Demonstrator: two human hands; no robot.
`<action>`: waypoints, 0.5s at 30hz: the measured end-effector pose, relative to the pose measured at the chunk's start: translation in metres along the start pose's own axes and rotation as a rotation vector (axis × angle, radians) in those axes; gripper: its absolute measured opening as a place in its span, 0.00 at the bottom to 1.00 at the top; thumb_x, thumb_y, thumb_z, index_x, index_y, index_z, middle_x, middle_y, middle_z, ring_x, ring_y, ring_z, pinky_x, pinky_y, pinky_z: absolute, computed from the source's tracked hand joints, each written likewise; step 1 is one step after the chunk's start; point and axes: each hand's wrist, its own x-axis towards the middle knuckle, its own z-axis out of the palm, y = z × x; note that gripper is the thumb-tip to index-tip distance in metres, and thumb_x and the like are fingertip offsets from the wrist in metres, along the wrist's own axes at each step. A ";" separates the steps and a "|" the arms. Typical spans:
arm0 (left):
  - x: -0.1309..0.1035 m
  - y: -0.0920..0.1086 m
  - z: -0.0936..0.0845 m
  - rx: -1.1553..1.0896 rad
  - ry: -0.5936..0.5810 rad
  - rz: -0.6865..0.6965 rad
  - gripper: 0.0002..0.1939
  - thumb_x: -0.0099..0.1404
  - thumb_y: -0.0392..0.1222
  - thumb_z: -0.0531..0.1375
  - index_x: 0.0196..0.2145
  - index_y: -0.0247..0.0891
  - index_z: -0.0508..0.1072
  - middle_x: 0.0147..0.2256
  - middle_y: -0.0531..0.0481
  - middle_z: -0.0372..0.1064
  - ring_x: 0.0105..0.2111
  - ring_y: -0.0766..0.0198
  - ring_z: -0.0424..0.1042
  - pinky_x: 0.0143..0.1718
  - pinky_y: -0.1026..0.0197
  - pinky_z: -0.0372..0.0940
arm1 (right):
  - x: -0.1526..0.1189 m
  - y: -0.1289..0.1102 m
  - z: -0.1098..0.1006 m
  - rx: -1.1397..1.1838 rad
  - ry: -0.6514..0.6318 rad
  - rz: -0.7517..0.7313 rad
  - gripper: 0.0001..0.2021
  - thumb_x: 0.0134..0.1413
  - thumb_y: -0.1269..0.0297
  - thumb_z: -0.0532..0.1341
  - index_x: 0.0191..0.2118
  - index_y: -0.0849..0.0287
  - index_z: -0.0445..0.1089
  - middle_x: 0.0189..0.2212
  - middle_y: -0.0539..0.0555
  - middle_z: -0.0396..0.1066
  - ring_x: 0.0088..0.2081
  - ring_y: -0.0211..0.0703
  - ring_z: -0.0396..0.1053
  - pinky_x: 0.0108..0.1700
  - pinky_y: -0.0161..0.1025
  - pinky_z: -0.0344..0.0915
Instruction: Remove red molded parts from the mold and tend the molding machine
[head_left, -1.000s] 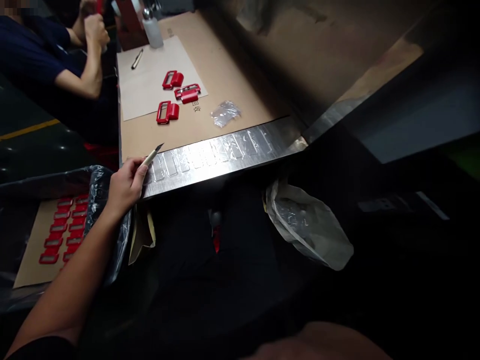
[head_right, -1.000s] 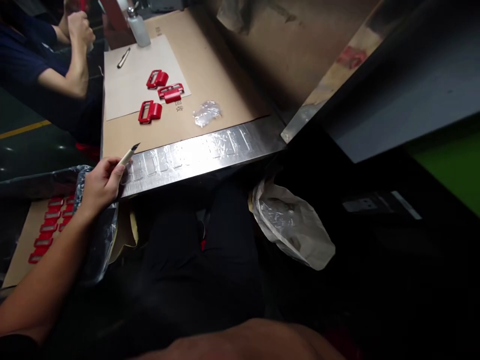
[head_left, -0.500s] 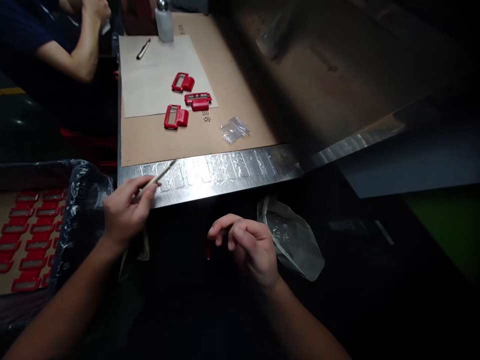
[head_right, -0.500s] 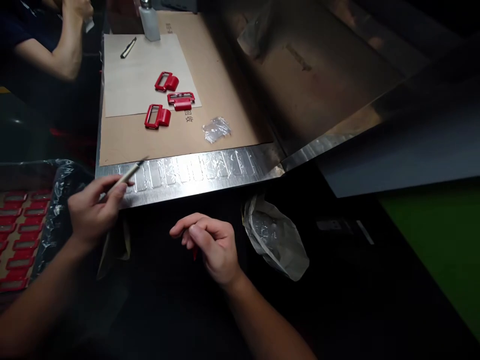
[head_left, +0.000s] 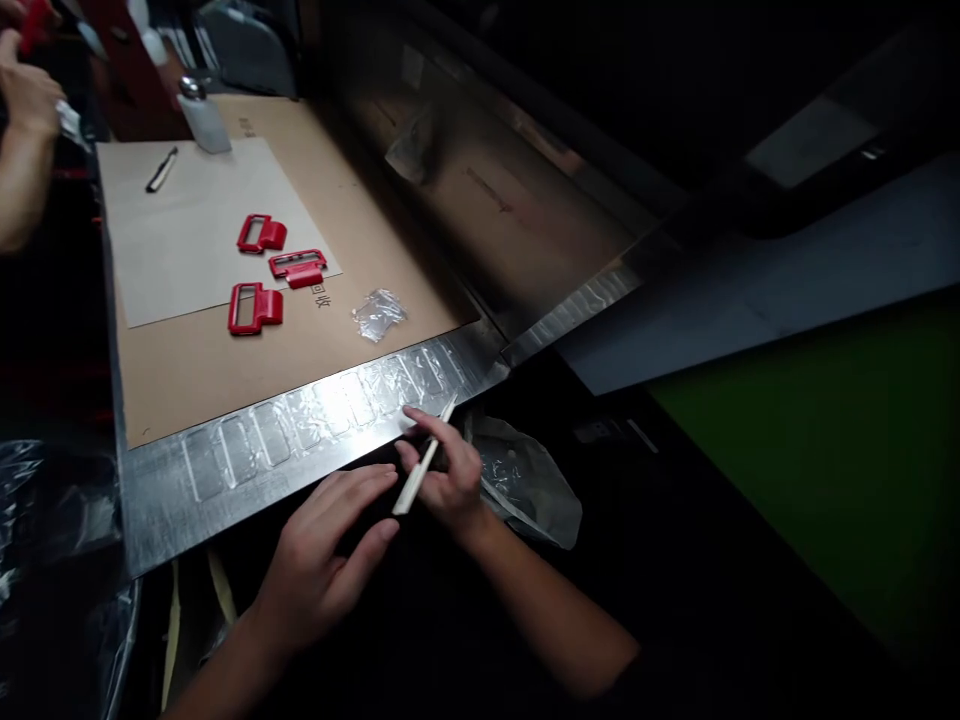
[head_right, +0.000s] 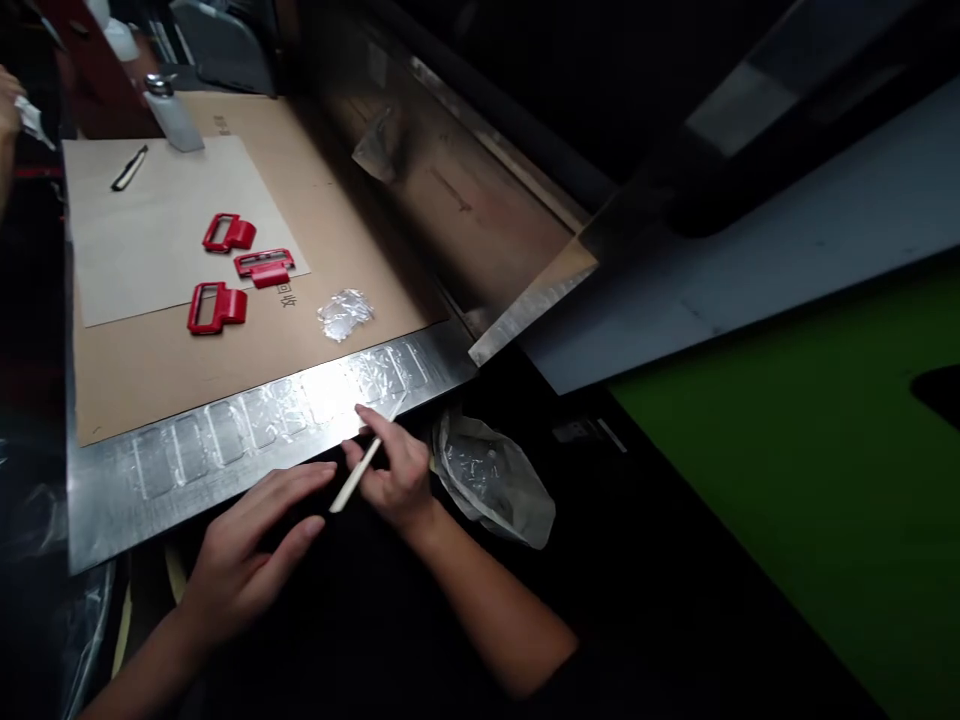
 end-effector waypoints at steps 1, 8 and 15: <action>0.009 -0.004 0.000 0.043 -0.004 0.016 0.18 0.74 0.37 0.59 0.60 0.44 0.69 0.55 0.49 0.74 0.56 0.62 0.72 0.57 0.61 0.66 | 0.002 0.009 -0.010 0.011 0.065 0.077 0.20 0.65 0.68 0.63 0.62 0.55 0.68 0.49 0.59 0.80 0.41 0.45 0.81 0.45 0.42 0.80; 0.111 -0.048 0.045 0.630 -0.159 0.066 0.19 0.77 0.46 0.53 0.60 0.38 0.70 0.65 0.40 0.64 0.64 0.44 0.63 0.61 0.41 0.63 | 0.023 0.061 -0.065 -0.108 0.311 0.259 0.22 0.73 0.57 0.52 0.65 0.57 0.68 0.37 0.56 0.76 0.34 0.45 0.75 0.39 0.45 0.77; 0.133 -0.056 0.070 0.807 -0.269 0.043 0.25 0.78 0.51 0.51 0.65 0.38 0.66 0.69 0.40 0.57 0.69 0.44 0.56 0.65 0.40 0.60 | 0.035 0.075 -0.068 -0.051 0.268 0.212 0.09 0.66 0.68 0.63 0.48 0.56 0.79 0.41 0.55 0.79 0.42 0.48 0.78 0.48 0.46 0.76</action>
